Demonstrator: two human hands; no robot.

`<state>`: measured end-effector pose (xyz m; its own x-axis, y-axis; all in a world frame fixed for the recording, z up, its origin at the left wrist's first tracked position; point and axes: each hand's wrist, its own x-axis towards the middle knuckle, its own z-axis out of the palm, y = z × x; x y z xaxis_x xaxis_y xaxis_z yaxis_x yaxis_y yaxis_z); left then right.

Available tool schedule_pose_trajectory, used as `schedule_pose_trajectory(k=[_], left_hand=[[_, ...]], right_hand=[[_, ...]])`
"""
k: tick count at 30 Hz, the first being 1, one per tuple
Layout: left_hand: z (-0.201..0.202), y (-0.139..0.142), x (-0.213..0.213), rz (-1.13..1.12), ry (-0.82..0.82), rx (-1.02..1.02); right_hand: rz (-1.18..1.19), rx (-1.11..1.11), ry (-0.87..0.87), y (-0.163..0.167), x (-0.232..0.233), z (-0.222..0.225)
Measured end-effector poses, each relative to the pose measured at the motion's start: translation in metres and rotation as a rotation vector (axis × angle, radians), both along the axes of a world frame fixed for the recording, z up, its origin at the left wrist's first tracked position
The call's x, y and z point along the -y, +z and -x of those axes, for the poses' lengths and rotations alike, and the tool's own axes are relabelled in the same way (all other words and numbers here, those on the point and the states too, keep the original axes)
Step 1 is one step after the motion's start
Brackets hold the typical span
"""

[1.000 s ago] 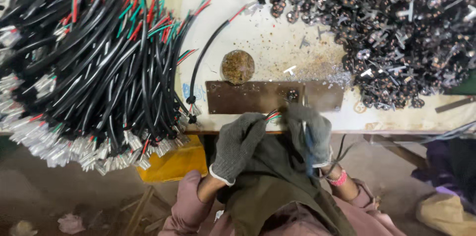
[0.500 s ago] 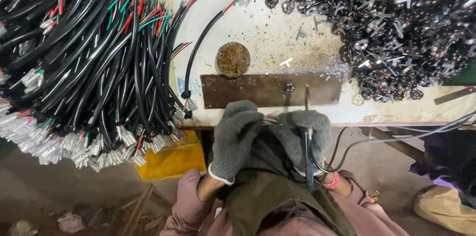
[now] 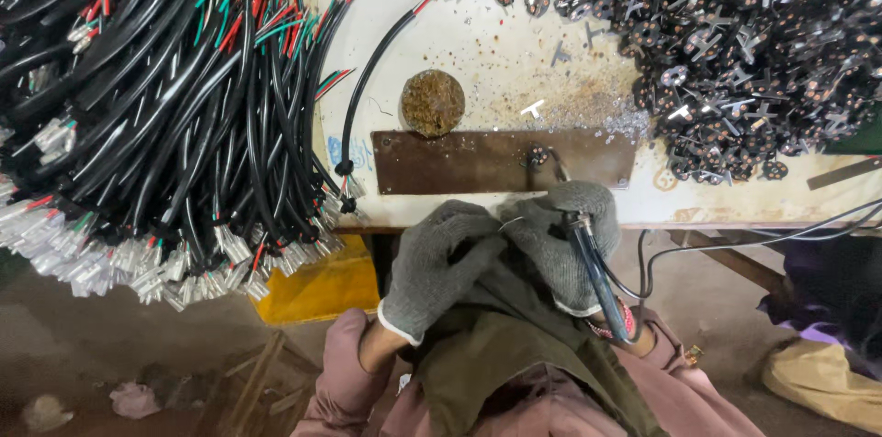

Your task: The person solders electrical wire ends at a workbench, holding a wire in one gloved hand and a soldering iron in the other, touching the iron to the wire joint on a metal plate. They work through wire leads one at a time, with finished wired plugs accumulating in a pile on the left of the bench.

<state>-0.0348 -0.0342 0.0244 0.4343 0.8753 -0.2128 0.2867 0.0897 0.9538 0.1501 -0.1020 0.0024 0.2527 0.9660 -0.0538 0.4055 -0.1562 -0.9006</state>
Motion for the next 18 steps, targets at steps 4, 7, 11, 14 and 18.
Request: schedule_pose_trajectory(k=[4, 7, 11, 14, 18], left_hand=[[0.0, -0.004, 0.004, 0.038, 0.151, 0.103], [0.0, -0.003, 0.001, 0.42, 0.148, 0.097], [0.001, 0.002, -0.003, 0.02, 0.036, -0.063], [-0.001, 0.001, -0.003, 0.102, 0.001, -0.008], [-0.009, -0.01, 0.007, 0.332, 0.092, 0.046]], right_hand=[[-0.103, -0.593, -0.058, -0.012, 0.0, 0.001], [-0.006, -0.15, 0.179, -0.011, -0.001, -0.006], [0.069, -0.365, 0.089, -0.001, -0.002, -0.017], [0.015, -0.016, 0.027, -0.002, -0.005, -0.015], [-0.072, -0.219, -0.075, -0.009, -0.001, -0.004]])
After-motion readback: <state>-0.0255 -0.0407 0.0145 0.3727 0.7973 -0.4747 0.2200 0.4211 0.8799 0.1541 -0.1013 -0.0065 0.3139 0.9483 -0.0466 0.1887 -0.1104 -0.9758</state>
